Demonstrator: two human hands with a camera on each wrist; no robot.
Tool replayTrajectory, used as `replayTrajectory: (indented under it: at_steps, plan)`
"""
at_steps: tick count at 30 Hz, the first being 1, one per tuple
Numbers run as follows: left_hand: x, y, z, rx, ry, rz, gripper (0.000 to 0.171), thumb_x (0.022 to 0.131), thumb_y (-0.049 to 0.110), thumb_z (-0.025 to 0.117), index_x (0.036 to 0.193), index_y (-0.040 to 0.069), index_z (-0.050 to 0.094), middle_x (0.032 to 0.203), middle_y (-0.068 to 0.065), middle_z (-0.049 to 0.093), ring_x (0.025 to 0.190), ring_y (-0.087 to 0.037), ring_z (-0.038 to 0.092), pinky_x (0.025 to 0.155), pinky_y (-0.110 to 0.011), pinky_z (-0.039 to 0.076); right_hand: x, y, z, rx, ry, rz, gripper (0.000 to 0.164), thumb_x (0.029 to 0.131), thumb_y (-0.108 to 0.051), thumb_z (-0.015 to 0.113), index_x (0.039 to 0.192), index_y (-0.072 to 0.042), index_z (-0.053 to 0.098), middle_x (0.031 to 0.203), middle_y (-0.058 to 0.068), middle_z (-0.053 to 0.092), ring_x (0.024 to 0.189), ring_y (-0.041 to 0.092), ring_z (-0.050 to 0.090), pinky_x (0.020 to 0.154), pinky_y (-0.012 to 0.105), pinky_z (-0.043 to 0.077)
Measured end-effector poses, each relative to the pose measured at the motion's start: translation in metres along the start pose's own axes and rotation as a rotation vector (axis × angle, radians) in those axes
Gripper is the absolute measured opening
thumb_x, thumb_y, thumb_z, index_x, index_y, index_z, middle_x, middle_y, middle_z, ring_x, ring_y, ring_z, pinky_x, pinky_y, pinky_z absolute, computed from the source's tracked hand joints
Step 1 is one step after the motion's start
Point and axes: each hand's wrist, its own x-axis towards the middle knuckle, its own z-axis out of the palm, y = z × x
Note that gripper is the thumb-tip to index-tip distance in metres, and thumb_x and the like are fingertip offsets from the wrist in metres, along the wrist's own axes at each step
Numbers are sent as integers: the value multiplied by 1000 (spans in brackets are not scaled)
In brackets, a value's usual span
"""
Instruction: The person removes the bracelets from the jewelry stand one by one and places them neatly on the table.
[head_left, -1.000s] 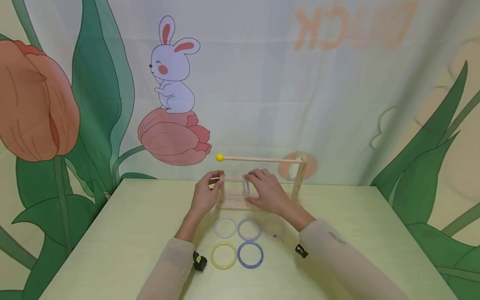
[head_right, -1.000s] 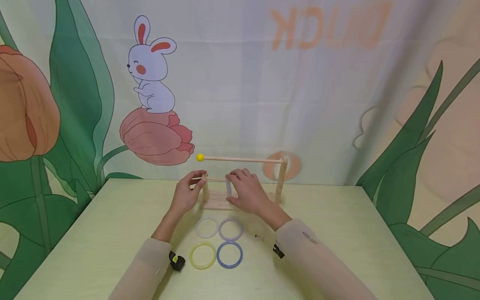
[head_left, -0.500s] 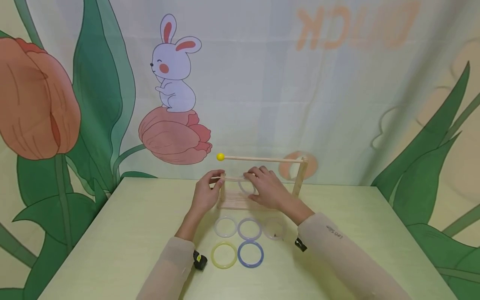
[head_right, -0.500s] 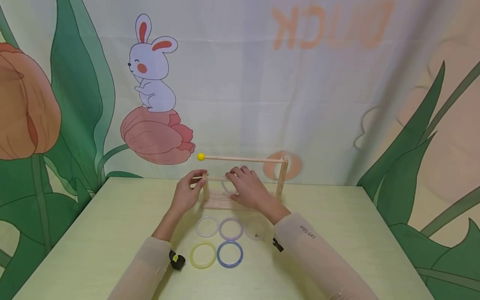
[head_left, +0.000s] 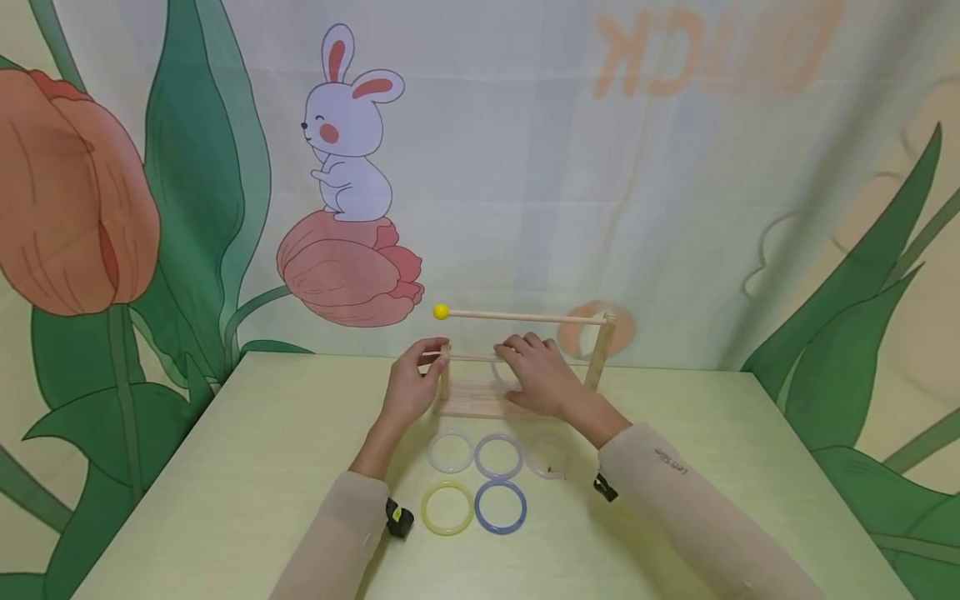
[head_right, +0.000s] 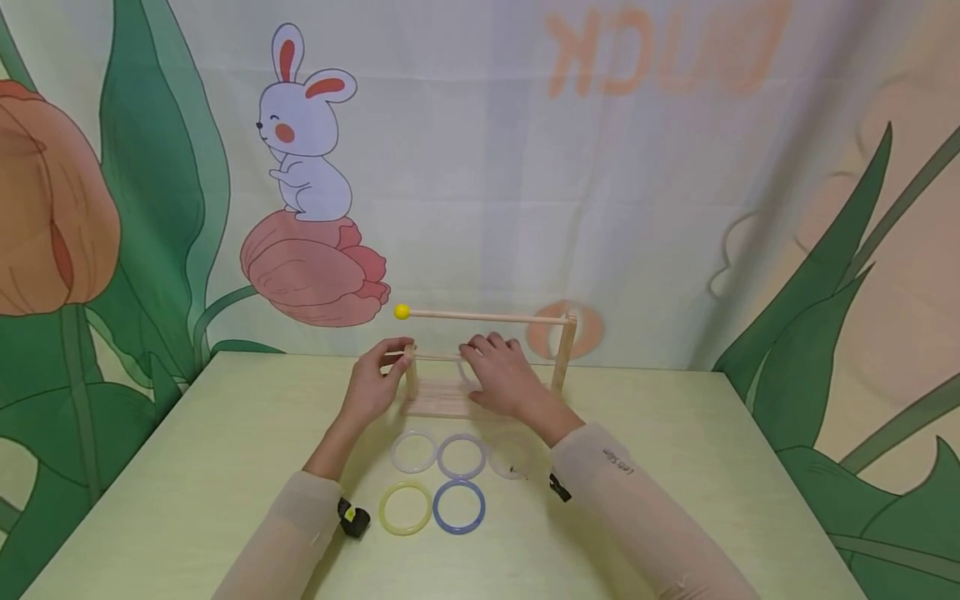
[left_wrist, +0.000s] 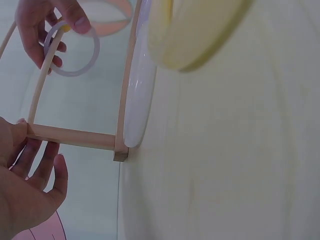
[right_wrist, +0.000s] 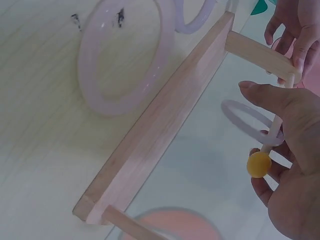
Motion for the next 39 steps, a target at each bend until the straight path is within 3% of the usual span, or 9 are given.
replayTrajectory:
  at_steps: [14,31,39]
  plan:
    - [0,3,0,3,-4,5,30,108,22,64,137,14,67,136,-8,68,125,-32,66,98,-51,59,-10,11,3,90,-4,2,81,89,-25,88,158,-10,48,155,11,55,137,37,50,102,62,49]
    - [0,0,-1,8,-5,-4,30,109,23,63,138,16,67,137,-7,67,127,-31,65,99,-51,59,-21,25,3,46,-21,14,83,88,-33,90,155,-6,50,152,13,57,134,37,54,106,57,50]
    - [0,-1,0,2,-2,-4,30,109,22,63,137,15,67,136,-8,68,126,-31,66,98,-50,59,-27,31,2,226,16,100,80,86,-38,91,149,-5,55,145,14,62,134,40,55,111,58,46]
